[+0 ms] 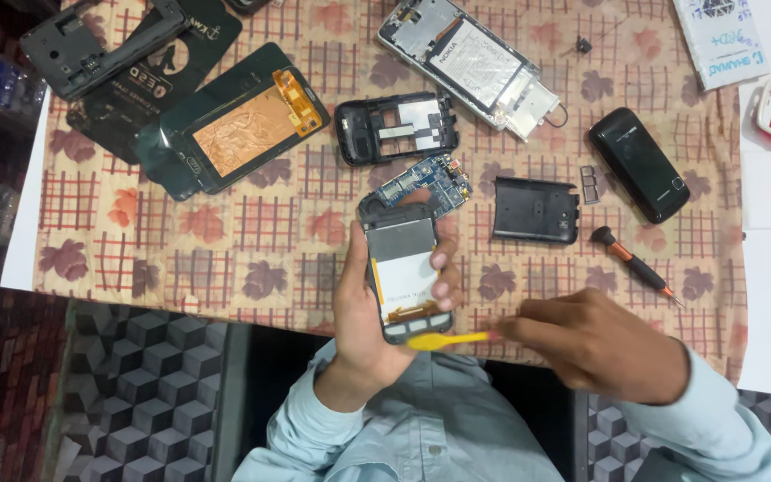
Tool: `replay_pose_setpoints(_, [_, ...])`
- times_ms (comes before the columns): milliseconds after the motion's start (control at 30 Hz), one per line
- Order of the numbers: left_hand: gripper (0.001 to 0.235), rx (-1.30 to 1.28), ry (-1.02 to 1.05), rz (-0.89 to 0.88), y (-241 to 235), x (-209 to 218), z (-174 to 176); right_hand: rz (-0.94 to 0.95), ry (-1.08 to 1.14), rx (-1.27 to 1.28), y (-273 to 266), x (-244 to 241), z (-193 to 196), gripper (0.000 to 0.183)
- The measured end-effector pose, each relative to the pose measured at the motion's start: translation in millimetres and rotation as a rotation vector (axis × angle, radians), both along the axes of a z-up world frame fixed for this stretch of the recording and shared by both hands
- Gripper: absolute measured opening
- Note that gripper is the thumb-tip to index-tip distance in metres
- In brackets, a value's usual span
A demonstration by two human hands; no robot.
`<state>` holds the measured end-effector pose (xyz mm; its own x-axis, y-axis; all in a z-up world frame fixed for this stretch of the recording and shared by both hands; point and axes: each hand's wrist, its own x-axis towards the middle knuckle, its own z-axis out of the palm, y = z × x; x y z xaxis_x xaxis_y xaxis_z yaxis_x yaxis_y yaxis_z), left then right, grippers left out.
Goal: The person disassembles a Nokia mobile phone, removes the battery and back cover, and cleans the internal components with a brush. They then reassemble the phone by placing the motherboard and battery back into the casing and securing the back cover.
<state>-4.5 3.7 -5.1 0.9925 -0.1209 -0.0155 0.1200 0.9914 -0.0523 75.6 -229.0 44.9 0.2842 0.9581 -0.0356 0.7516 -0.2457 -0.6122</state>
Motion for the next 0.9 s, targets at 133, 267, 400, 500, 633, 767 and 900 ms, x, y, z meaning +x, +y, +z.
replay_pose_setpoints(133, [0.067,0.186,0.001,0.069,-3.6,-6.9,-5.9,-0.117,0.005,0.142,-19.3,0.2,5.8,0.028])
replay_pose_setpoints(267, [0.072,0.260,-0.024,0.180,-9.4,-8.2,-8.0,-0.408,-0.034,0.215,-21.7,-8.6,-3.2,0.023])
replay_pose_setpoints(400, [0.073,0.351,-0.025,0.194,-13.1,-7.8,-4.7,-0.495,-0.012,0.110,-6.8,-14.3,-11.0,0.021])
replay_pose_setpoints(500, [0.069,0.297,-0.105,0.249,-18.4,-7.0,-1.2,-0.481,-0.192,0.092,7.3,-24.0,-14.2,0.022])
replay_pose_setpoints(633, [0.063,0.534,0.025,0.282,-25.3,-6.3,-0.2,-0.529,-0.259,0.047,21.8,-39.3,-16.7,0.022])
replay_pose_setpoints(767, [0.059,0.501,0.022,0.279,-27.3,-5.5,-2.5,-0.448,-0.340,0.082,33.6,-45.3,-14.3,0.024])
replay_pose_setpoints(900, [0.057,0.505,0.019,0.249,-24.8,-7.8,-1.9,-0.447,-0.398,0.109,46.3,-41.4,-17.0,0.022])
